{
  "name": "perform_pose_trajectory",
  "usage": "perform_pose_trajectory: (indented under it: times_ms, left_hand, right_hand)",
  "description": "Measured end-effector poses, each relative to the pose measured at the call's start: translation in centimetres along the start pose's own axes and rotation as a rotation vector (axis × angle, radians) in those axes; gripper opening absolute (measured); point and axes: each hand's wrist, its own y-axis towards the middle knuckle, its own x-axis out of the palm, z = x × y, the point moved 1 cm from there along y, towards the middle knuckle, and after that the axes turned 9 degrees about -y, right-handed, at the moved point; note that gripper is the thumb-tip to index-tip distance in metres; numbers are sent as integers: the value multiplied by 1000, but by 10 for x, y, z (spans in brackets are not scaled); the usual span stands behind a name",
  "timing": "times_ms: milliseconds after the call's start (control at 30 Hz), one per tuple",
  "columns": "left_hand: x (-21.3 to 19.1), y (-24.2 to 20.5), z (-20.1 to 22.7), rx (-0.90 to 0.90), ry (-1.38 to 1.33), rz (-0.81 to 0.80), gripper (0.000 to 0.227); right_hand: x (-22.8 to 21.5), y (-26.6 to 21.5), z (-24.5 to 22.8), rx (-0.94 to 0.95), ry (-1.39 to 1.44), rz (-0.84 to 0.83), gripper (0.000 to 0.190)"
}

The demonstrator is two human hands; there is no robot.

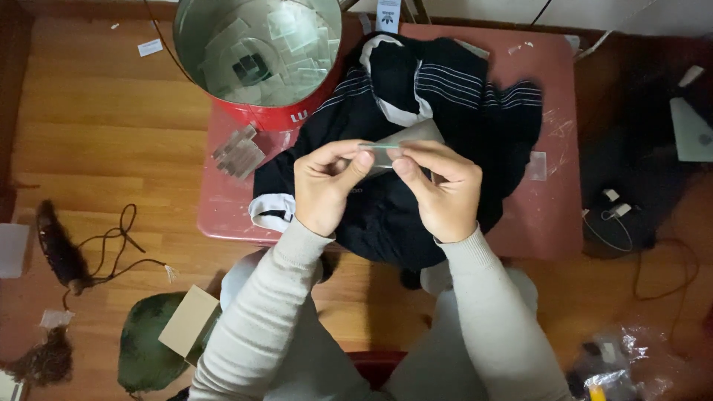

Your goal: A person is sharpening or polishing small rectangular metal pieces by rubbing them against a larger metal block on a small table, then placing them into a metal tin.

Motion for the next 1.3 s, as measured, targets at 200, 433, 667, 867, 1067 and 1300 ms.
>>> perform_pose_trajectory:
  times_ms: [200,433,667,867,1067,1300]
  left_hand:
    - [5,1,1,-67,-100,56,18]
    - [20,-6,-2,-76,86,-199,22]
    - [23,-5,8,-39,162,-163,11]
    - [12,0,13,-116,-14,-80,16]
    - [17,-1,13,-122,-12,-212,13]
    - [19,-8,6,-145,253,-340,13]
  right_hand:
    - [1,-1,-8,12,8,7,10]
    - [-12,-5,7,66,18,74,11]
    - [-9,1,0,55,21,10,8]
    - [-2,0,-9,42,17,24,7]
    - [-6,-4,-4,42,-6,55,8]
    - [-11,-1,-1,18,-33,-34,7]
